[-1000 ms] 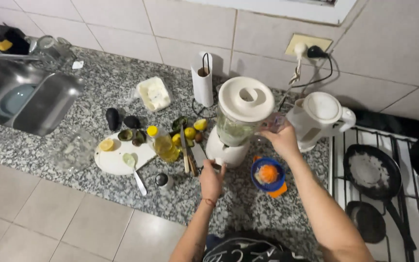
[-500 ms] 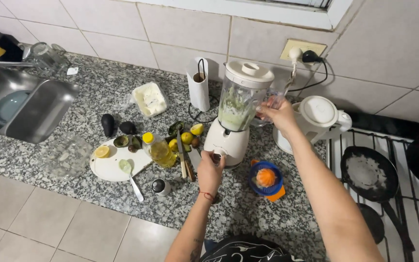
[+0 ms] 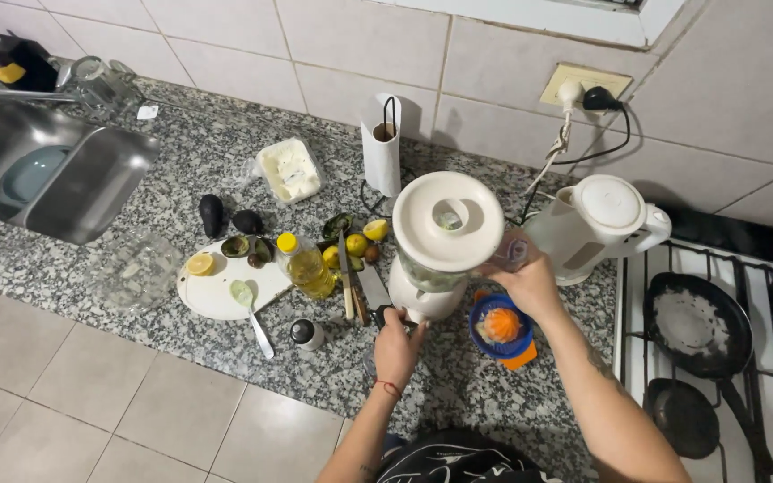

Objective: Preparing a mixture by adding oil to a blender, blending the contents, and stirring with a spoon.

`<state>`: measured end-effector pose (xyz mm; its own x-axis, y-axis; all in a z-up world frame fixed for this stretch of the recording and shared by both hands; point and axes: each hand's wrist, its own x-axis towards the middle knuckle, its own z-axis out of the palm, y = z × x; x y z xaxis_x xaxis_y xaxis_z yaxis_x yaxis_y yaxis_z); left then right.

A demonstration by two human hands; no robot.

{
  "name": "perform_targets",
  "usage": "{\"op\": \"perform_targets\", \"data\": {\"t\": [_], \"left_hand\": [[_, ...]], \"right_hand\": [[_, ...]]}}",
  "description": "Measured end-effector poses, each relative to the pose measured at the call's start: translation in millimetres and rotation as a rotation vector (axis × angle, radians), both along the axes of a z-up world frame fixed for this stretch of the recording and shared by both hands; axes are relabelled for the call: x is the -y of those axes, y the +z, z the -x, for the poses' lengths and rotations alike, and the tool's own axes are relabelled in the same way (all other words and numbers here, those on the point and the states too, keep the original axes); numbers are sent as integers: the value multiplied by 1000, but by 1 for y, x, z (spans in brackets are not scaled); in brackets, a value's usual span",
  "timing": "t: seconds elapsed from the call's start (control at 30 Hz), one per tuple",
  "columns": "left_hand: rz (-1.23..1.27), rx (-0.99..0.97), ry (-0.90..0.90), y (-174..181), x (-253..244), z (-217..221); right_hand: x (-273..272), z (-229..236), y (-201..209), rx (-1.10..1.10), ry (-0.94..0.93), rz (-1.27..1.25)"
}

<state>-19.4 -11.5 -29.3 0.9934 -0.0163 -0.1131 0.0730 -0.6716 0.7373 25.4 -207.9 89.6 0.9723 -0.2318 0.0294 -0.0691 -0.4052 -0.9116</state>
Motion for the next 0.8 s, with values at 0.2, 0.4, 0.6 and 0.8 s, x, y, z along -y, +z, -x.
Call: {"op": "perform_targets", "data": {"t": [0.2, 0.4, 0.6, 0.8], "left_hand": [[-12, -25, -18, 1, -1, 0], [1, 24, -23, -1, -2, 2], [-10, 17, -30, 3, -2, 2], [-9, 17, -29, -3, -3, 1]], "right_hand": [[-10, 6, 8, 35, -19, 27], [-7, 6, 3, 101, 25, -2], [-3, 4, -7, 130, 34, 15], [0, 5, -10, 154, 38, -23]]}}
